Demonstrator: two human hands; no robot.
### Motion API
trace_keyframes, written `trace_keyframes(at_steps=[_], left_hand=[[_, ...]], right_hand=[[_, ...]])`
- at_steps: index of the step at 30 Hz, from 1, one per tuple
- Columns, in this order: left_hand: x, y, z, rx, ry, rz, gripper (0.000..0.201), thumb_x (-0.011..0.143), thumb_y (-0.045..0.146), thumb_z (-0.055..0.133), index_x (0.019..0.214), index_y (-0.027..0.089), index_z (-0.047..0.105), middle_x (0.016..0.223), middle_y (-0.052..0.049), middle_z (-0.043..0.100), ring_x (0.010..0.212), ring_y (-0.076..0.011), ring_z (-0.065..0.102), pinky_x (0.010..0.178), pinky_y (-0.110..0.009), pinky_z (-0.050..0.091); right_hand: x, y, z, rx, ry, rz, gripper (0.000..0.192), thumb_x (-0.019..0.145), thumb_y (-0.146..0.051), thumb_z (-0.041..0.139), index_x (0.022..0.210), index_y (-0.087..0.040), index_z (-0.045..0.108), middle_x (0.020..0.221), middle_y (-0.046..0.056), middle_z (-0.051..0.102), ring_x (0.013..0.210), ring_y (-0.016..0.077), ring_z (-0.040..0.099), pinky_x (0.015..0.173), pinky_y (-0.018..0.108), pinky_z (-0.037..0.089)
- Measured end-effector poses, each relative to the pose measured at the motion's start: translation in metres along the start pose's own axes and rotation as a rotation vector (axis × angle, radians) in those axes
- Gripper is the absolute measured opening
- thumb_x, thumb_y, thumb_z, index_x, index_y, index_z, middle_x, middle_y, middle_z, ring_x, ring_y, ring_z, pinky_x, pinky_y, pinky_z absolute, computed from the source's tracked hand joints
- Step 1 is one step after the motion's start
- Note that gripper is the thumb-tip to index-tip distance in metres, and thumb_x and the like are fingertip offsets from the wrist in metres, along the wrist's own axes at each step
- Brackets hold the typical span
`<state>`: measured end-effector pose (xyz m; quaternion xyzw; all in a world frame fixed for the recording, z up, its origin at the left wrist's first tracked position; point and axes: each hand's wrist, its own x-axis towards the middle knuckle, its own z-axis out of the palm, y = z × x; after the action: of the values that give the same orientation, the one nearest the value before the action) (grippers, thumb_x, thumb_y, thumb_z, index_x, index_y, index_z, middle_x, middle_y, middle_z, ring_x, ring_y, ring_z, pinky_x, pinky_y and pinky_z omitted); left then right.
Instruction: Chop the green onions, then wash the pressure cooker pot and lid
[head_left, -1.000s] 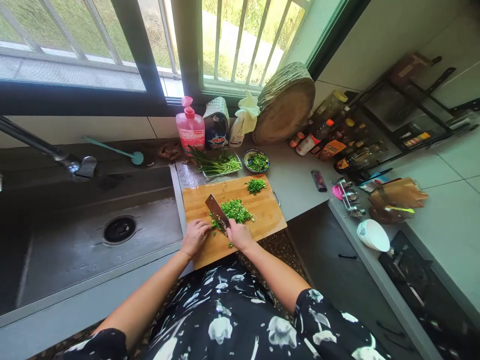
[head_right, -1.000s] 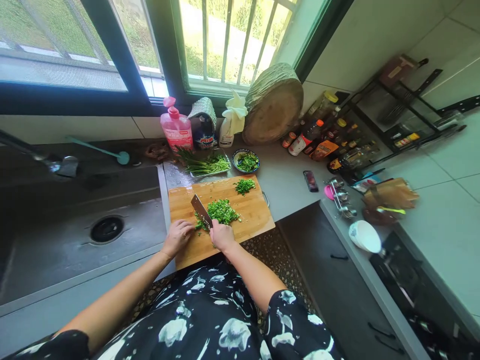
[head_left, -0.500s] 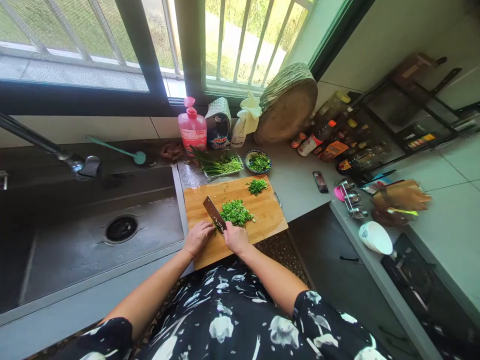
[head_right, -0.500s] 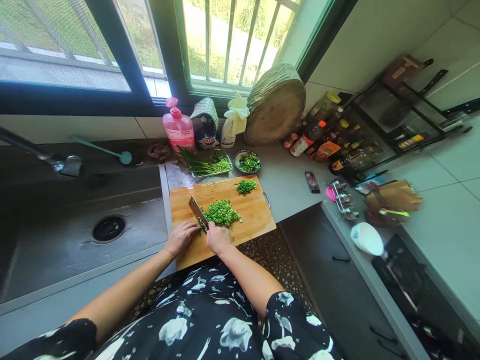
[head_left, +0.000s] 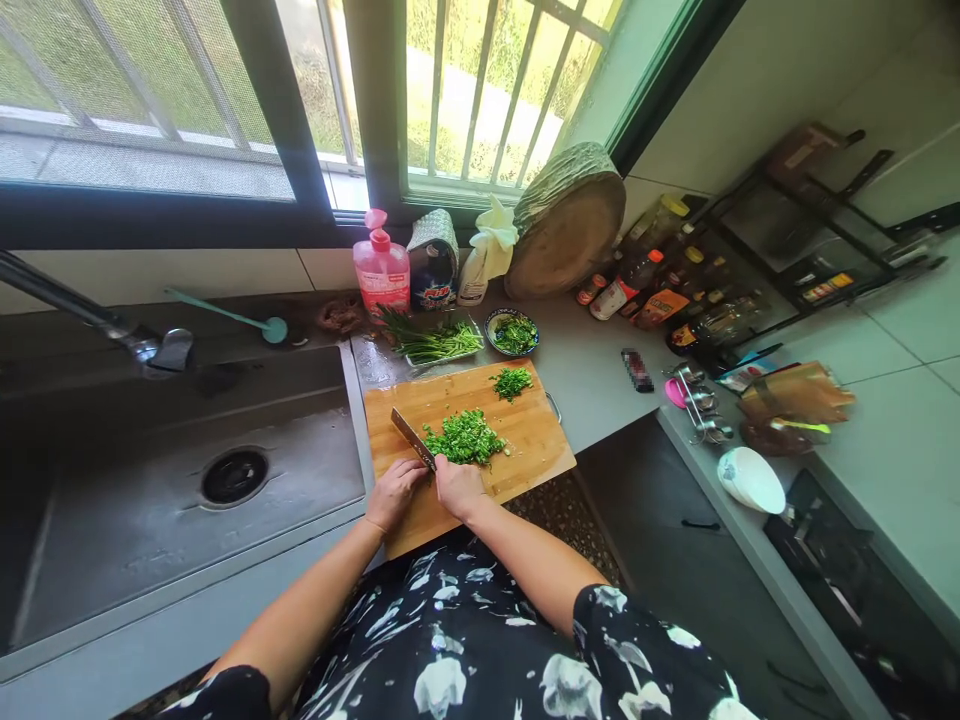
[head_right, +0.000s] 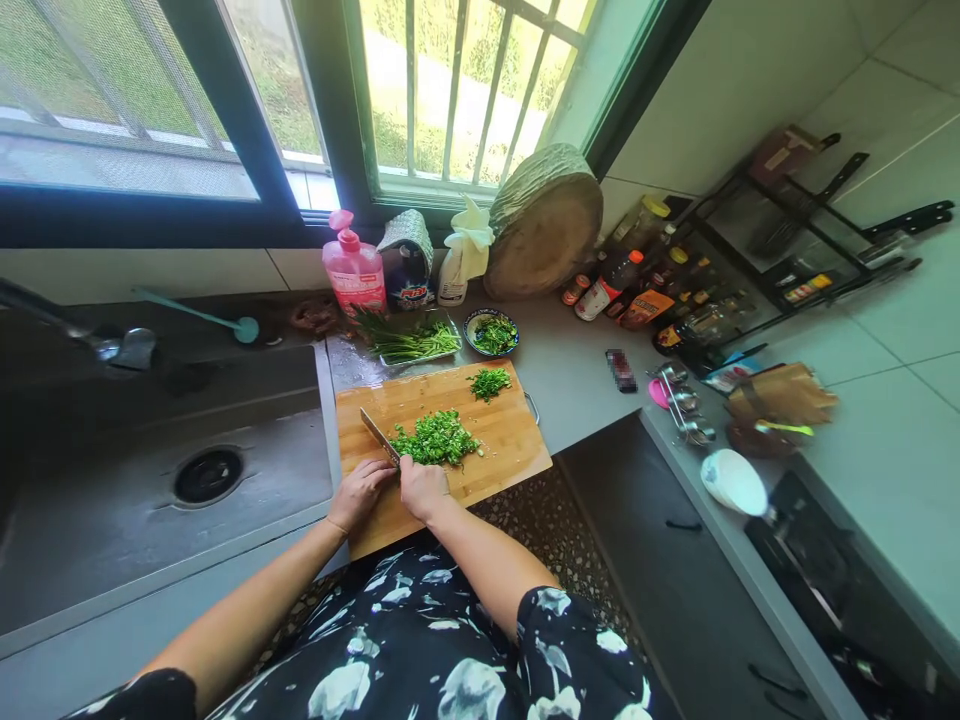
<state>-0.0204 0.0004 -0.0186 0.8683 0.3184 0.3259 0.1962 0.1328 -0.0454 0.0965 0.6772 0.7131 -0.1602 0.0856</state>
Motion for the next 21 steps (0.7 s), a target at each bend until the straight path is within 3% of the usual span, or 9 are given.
trace_keyframes(at_steps=[9, 15, 21], left_hand=[[-0.005, -0.011, 0.001, -0.038, 0.006, -0.005, 0.03, 0.09, 0.027, 0.039, 0.091, 0.023, 0.069, 0.092, -0.007, 0.069, 0.087, -0.0208, 0.062, 0.078, -0.035, 0.053], [-0.004, -0.013, 0.001, -0.028, 0.021, 0.087, 0.031, 0.09, 0.028, 0.039, 0.093, 0.023, 0.069, 0.093, -0.007, 0.069, 0.085, -0.0214, 0.063, 0.076, -0.035, 0.054], [-0.008, -0.014, 0.003, -0.049, 0.061, 0.066, 0.031, 0.088, 0.025, 0.04, 0.097, 0.023, 0.069, 0.095, -0.008, 0.069, 0.086, -0.0236, 0.064, 0.079, -0.04, 0.054]], right_hand=[[-0.018, 0.002, -0.011, -0.046, -0.001, -0.02, 0.016, 0.087, -0.018, 0.04, 0.1, -0.015, 0.047, 0.078, 0.009, 0.069, 0.071, 0.0234, 0.069, 0.061, 0.033, 0.054], [-0.004, -0.004, 0.0, -0.037, 0.027, -0.046, 0.016, 0.089, -0.018, 0.036, 0.101, -0.014, 0.046, 0.079, 0.01, 0.069, 0.074, 0.0241, 0.07, 0.059, 0.035, 0.055], [0.0, 0.0, -0.006, -0.006, 0.027, -0.052, 0.017, 0.089, -0.02, 0.037, 0.101, -0.014, 0.047, 0.079, 0.01, 0.07, 0.072, 0.024, 0.07, 0.06, 0.035, 0.056]])
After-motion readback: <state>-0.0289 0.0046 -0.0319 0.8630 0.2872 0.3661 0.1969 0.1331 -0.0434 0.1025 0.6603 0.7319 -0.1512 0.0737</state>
